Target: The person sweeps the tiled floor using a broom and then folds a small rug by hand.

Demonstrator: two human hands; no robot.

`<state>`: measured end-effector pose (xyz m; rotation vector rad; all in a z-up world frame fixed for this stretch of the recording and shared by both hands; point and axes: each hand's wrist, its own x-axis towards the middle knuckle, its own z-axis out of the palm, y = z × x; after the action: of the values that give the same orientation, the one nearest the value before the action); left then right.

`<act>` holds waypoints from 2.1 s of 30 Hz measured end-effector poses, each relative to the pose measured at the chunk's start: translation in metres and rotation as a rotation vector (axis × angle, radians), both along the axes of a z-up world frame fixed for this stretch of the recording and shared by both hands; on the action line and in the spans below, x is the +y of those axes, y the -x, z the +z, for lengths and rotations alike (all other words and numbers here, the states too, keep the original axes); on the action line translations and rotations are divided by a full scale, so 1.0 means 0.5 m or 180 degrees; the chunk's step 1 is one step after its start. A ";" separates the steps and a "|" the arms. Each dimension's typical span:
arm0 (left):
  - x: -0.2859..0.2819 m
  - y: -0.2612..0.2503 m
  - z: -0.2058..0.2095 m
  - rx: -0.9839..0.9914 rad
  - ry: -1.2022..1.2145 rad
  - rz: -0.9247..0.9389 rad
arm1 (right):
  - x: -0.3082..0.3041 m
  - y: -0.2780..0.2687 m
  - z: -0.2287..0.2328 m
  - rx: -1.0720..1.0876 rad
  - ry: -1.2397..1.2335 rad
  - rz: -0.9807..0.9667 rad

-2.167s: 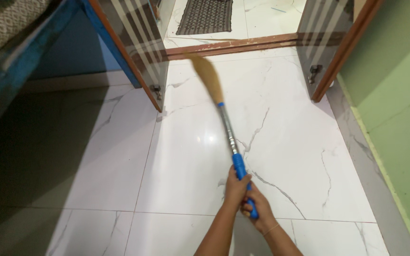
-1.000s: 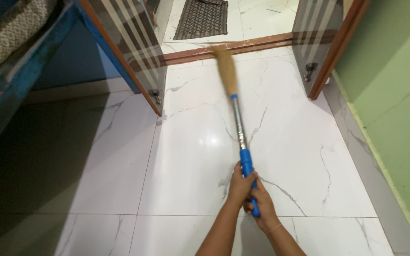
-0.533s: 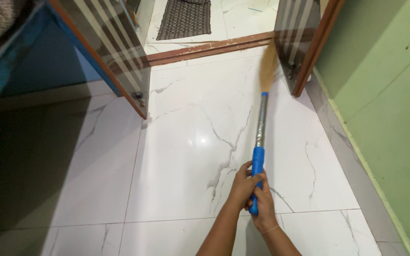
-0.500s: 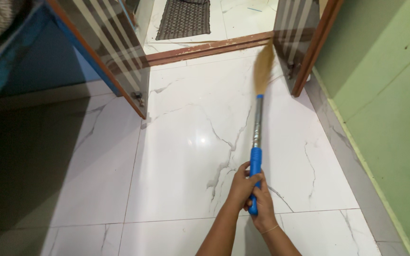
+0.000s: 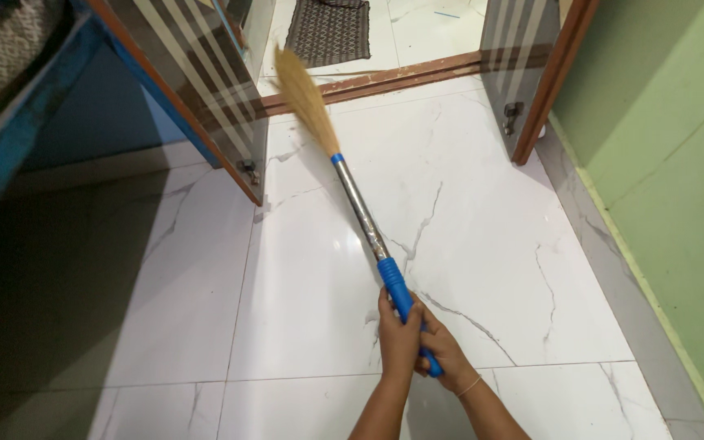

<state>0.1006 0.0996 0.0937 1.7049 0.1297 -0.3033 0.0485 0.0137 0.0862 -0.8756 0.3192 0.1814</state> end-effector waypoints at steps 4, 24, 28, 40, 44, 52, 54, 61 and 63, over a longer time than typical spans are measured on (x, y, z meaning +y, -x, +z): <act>-0.006 -0.016 -0.043 -0.0036 -0.0086 0.0006 | -0.007 -0.003 -0.042 0.0137 0.0031 -0.0005; -0.043 -0.042 -0.032 0.0299 -0.0275 -0.0872 | 0.006 0.002 -0.029 0.0350 0.0003 -0.0931; -0.016 -0.025 -0.043 0.0160 -0.0511 -0.0532 | 0.005 -0.002 -0.048 0.0208 -0.0031 -0.0313; 0.004 -0.026 -0.081 0.0011 -0.0790 -0.0268 | 0.019 -0.002 -0.074 0.0298 -0.0309 -0.0021; -0.023 -0.044 -0.039 0.0074 -0.0923 -0.0784 | 0.003 -0.005 -0.072 0.0049 -0.0200 -0.0447; -0.036 -0.052 -0.015 -0.0041 -0.0441 -0.1253 | 0.008 -0.011 -0.012 0.0144 0.0478 -0.0855; -0.034 -0.052 -0.023 -0.0108 -0.0346 -0.1212 | 0.009 -0.010 -0.013 0.0257 0.0513 -0.0880; -0.004 -0.027 -0.035 -0.0024 -0.0480 -0.0671 | 0.006 -0.010 -0.009 0.0185 0.0266 -0.0195; 0.019 -0.014 -0.021 -0.0327 -0.0027 -0.0375 | 0.012 -0.010 -0.004 0.0202 0.0338 -0.0013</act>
<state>0.1074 0.1090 0.0833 1.7361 -0.0454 -0.3023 0.0536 0.0198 0.0843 -0.9755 0.3924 0.1901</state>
